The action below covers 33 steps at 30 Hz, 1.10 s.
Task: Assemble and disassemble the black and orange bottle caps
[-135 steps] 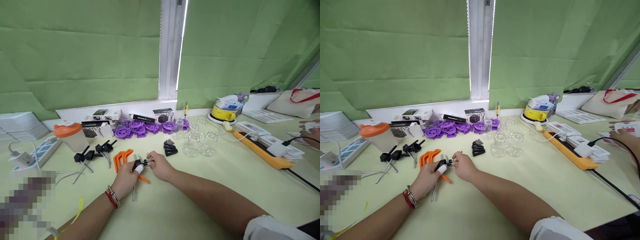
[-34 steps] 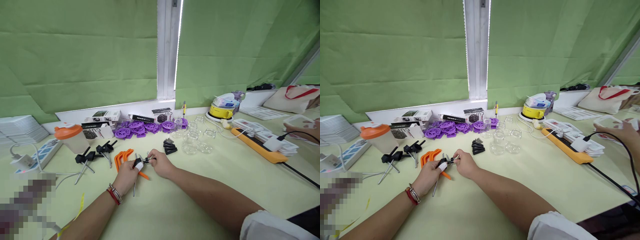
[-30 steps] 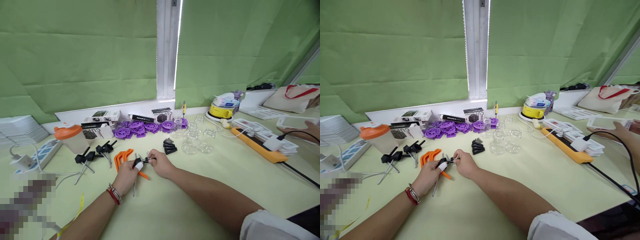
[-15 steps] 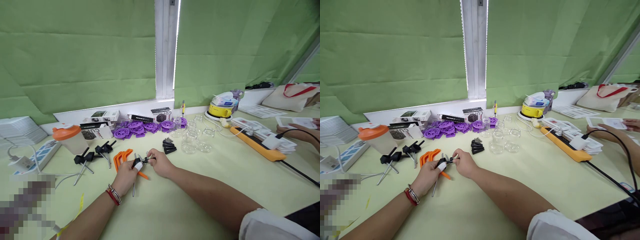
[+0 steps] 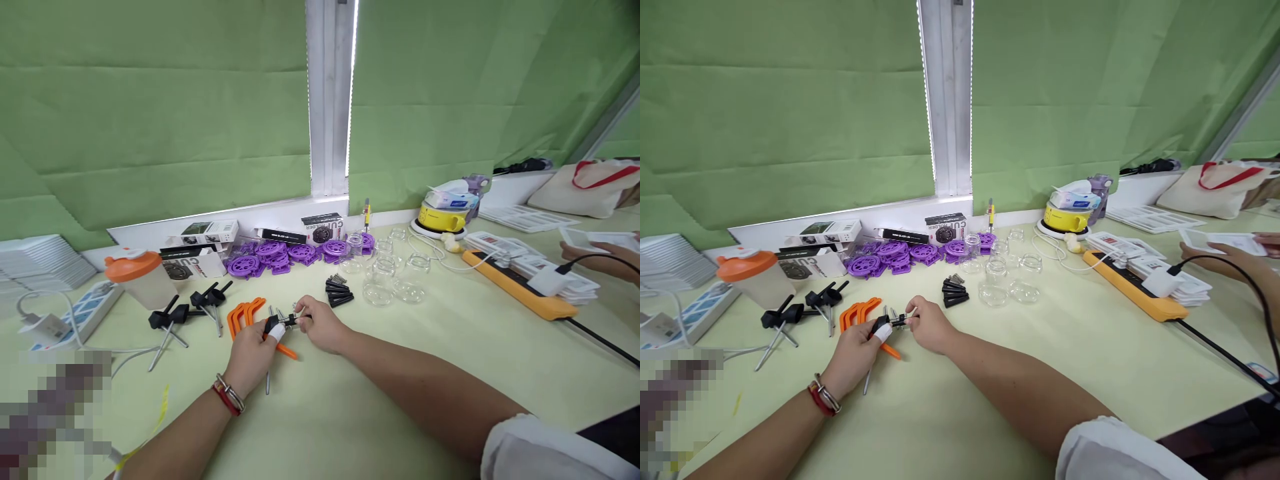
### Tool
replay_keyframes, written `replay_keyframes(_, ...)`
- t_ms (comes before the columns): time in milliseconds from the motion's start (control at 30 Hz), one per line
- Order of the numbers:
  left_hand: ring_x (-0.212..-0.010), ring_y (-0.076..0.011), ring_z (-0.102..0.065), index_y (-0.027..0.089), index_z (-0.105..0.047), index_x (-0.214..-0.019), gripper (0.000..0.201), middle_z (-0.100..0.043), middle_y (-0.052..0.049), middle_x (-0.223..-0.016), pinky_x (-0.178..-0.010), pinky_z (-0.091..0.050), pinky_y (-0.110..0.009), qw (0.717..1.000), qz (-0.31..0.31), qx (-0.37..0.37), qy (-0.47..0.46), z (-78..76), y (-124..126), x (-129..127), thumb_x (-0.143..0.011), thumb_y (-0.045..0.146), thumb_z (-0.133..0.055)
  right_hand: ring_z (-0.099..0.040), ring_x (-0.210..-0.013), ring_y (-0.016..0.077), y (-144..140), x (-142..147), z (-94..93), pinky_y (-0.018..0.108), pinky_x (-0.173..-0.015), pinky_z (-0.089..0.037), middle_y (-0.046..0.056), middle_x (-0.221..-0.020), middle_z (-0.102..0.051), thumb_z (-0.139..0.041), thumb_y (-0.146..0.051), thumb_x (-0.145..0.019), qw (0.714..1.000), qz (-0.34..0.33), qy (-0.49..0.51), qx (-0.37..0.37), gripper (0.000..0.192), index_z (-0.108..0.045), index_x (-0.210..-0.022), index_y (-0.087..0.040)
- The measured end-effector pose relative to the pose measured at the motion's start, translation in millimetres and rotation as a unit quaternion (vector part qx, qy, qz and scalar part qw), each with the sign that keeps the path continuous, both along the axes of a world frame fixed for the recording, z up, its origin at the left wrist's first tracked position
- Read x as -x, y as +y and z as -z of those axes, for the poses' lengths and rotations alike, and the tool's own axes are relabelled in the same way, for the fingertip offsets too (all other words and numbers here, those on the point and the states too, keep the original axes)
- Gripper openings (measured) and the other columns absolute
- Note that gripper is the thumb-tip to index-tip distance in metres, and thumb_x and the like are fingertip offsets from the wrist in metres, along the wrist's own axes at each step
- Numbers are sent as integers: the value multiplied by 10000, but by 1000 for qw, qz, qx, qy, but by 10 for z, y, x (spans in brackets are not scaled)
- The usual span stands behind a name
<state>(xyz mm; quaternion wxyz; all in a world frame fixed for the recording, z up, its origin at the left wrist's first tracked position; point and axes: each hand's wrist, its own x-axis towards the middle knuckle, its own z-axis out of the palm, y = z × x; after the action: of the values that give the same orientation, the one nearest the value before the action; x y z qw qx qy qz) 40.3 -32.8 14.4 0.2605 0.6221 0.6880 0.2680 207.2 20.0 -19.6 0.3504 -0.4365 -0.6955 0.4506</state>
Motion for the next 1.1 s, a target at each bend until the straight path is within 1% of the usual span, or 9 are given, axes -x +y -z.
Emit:
replay_keyframes(67,-499,-149,-405,180,-640,-749,312,-449,12,-518,-497,-256,-266,1000,2,6,-9,9,5,8,-768,458,-499,-486,-582,112,-6,-2,-25,221,-548,-374,-34,-667,-540,-506,-132,-799,1000,1,-4,6,191,-534,-973,-208)
replay_keyframes(200,-519,-157,-424,178,-670,-896,327,-465,12,-539,-514,-288,-271,1000,6,9,-19,1,20,21,-766,431,-509,-476,-590,115,-1,2,-64,234,-561,-377,-23,-677,-540,-485,-145,-821,999,2,-15,35,148,-557,-941,-194)
replay_keyframes(400,-504,-154,-434,161,-654,-907,337,-474,10,-531,-499,-278,-265,1000,3,-14,22,-31,8,-9,-785,427,-486,-498,-610,119,-32,-10,-147,231,-573,-379,-33,-665,-533,-493,-134,-823,999,0,-3,53,215,-530,-1025,-198)
replay_keyframes(567,-469,-146,-431,153,-615,-950,334,-463,26,-501,-471,-260,-252,997,21,-40,67,-41,-34,-37,-809,414,-460,-468,-565,110,-75,10,-233,221,-530,-348,-19,-631,-542,-480,-121,-828,992,5,23,124,126,-553,-920,-165)
replay_keyframes(667,-449,-145,-432,159,-585,-912,305,-458,31,-481,-458,-258,-256,994,20,-53,96,-63,-51,-48,-821,415,-446,-447,-531,98,-69,24,-263,216,-532,-338,-26,-578,-528,-496,-139,-829,986,8,63,151,60,-549,-814,-160)
replay_keyframes(767,-430,-146,-434,166,-558,-900,286,-445,38,-461,-452,-252,-257,991,18,-62,117,-81,-59,-52,-830,414,-435,-358,-433,75,-41,33,-263,213,-484,-291,-40,-506,-505,-468,-217,-864,978,15,94,184,161,-524,-721,-167)
replay_keyframes(867,-434,-147,-440,167,-550,-888,246,-456,33,-468,-451,-247,-256,989,20,-68,129,-73,-57,-46,-825,380,-445,-285,-377,57,-16,44,-249,216,-447,-243,-43,-479,-505,-446,-255,-880,976,24,96,194,232,-498,-671,-172)
replay_keyframes(967,-445,-145,-442,160,-555,-879,212,-476,20,-487,-452,-235,-255,986,24,-80,143,-48,-44,-38,-811,340,-465,-275,-361,53,-8,57,-251,218,-428,-218,-45,-464,-502,-458,-240,-868,974,27,94,206,222,-495,-660,-172)
replay_keyframes(1100,-445,-148,-445,135,-571,-976,274,-482,20,-492,-454,-239,-255,985,23,-87,148,-29,-28,-29,-804,325,-473,-270,-357,51,-26,78,-282,211,-414,-189,-55,-444,-490,-469,-216,-851,966,35,115,231,174,-491,-682,-178)
